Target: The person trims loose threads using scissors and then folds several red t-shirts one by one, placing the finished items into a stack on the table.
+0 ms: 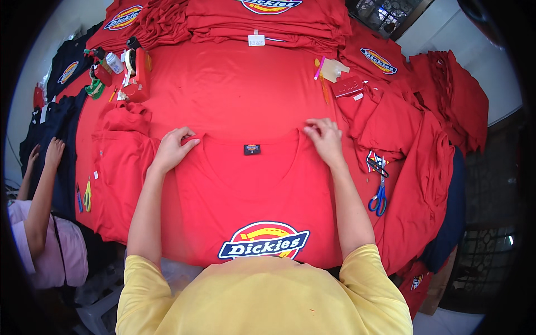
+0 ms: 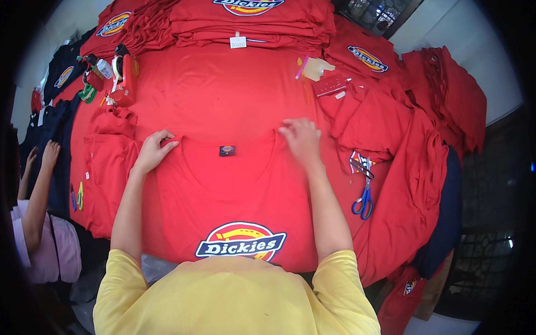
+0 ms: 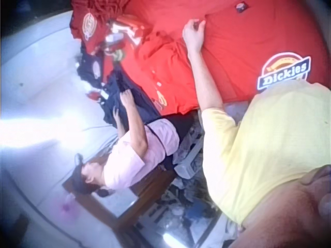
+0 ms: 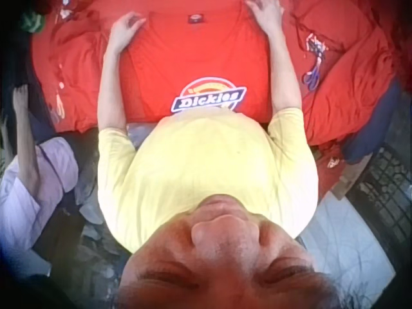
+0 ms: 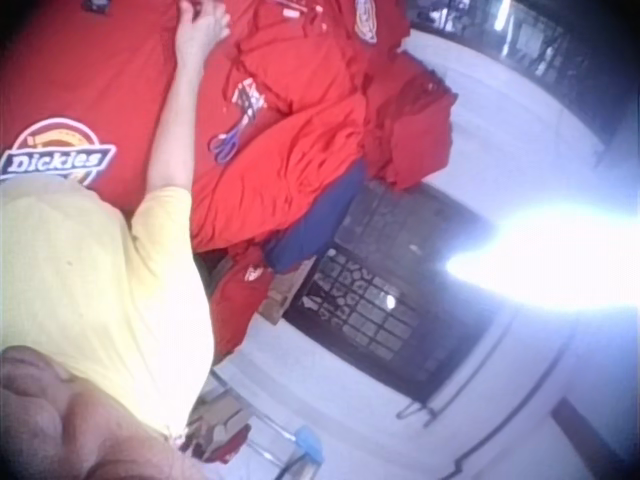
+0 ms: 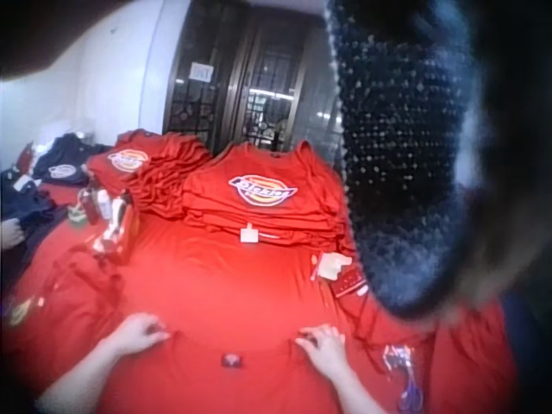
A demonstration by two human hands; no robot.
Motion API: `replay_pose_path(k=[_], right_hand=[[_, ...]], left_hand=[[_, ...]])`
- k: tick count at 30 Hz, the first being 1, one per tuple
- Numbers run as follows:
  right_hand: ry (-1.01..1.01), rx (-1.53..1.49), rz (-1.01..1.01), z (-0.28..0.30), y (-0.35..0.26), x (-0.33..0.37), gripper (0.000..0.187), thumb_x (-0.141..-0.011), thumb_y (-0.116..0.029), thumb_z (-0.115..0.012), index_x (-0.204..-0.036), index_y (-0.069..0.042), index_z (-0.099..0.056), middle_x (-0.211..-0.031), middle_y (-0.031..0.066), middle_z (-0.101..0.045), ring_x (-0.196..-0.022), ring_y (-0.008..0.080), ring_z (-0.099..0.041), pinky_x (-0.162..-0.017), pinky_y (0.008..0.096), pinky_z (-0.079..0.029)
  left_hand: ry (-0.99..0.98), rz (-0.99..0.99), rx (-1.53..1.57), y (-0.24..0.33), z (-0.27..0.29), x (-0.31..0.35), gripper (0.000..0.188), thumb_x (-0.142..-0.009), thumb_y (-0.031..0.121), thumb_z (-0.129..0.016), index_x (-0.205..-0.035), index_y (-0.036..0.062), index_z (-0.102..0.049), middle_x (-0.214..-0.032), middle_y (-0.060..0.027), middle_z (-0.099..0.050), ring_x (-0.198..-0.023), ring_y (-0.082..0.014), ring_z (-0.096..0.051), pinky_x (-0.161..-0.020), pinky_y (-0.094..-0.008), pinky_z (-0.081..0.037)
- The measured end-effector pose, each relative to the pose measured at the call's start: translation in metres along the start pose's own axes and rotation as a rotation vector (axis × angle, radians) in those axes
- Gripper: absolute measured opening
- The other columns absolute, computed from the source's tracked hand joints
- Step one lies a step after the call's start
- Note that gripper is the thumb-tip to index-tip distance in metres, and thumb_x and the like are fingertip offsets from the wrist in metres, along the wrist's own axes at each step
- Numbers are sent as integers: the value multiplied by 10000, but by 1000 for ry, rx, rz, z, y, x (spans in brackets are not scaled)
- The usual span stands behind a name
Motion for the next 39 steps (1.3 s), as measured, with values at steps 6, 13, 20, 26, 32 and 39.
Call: replay_pose_path(k=[6,13,20,26,32,39], right_hand=[[54,2,-49,-24,3,-10,167,-848,-248,-677,-856,-82,-665,-890,48,-628,-926,237,-571,-833,390,-366],[-36,-121,-253,-23,5,-26,225,-830,-278,-701,-802,-57,-664,-816,85,-656,-811,271,-614,-801,414,-411],[-240,-229,-253,-10,8,-57,201,-839,-243,-676,-858,-43,-665,-881,175,-668,-837,339,-643,-775,428,-478],[217,30,-95,-4,60,-127,120,-853,-84,-577,-865,2,-659,-904,231,-645,-882,398,-637,-785,476,-503],[14,148,-109,-10,46,-158,193,-825,-17,-532,-951,-22,-678,-935,231,-673,-920,390,-653,-822,454,-511],[-123,-226,-230,-2,10,-117,187,-895,-163,-561,-977,-44,-680,-915,201,-677,-877,365,-657,-752,434,-508]], left_hand=[[198,33,-61,7,-18,-9,306,-803,289,-745,-887,26,-613,-829,-114,-656,-792,-269,-631,-719,-367,-491],[174,90,-107,13,-16,-8,294,-803,282,-742,-866,32,-603,-825,-124,-653,-815,-293,-632,-719,-396,-488],[360,-101,-340,62,-30,-5,219,-782,158,-728,-895,22,-599,-874,-136,-625,-872,-319,-596,-769,-405,-476],[-68,-37,237,168,-103,-8,266,-872,133,-654,-1082,1,-560,-887,-162,-685,-818,-275,-687,-715,-379,-541],[-81,149,522,188,-177,-43,530,-872,151,-674,-1317,-2,-432,-1006,-151,-689,-896,-210,-686,-793,-347,-538],[-76,223,531,196,-183,-65,288,-838,158,-719,-1056,-18,-656,-819,-83,-654,-723,-119,-603,-712,-286,-516]])
Point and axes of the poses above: each hand's wrist, its own x-axis away from the middle knuckle, its own z-axis out of the back of the hand, y = z × x, the point moved 1 cm from there along -x, towards the middle knuckle
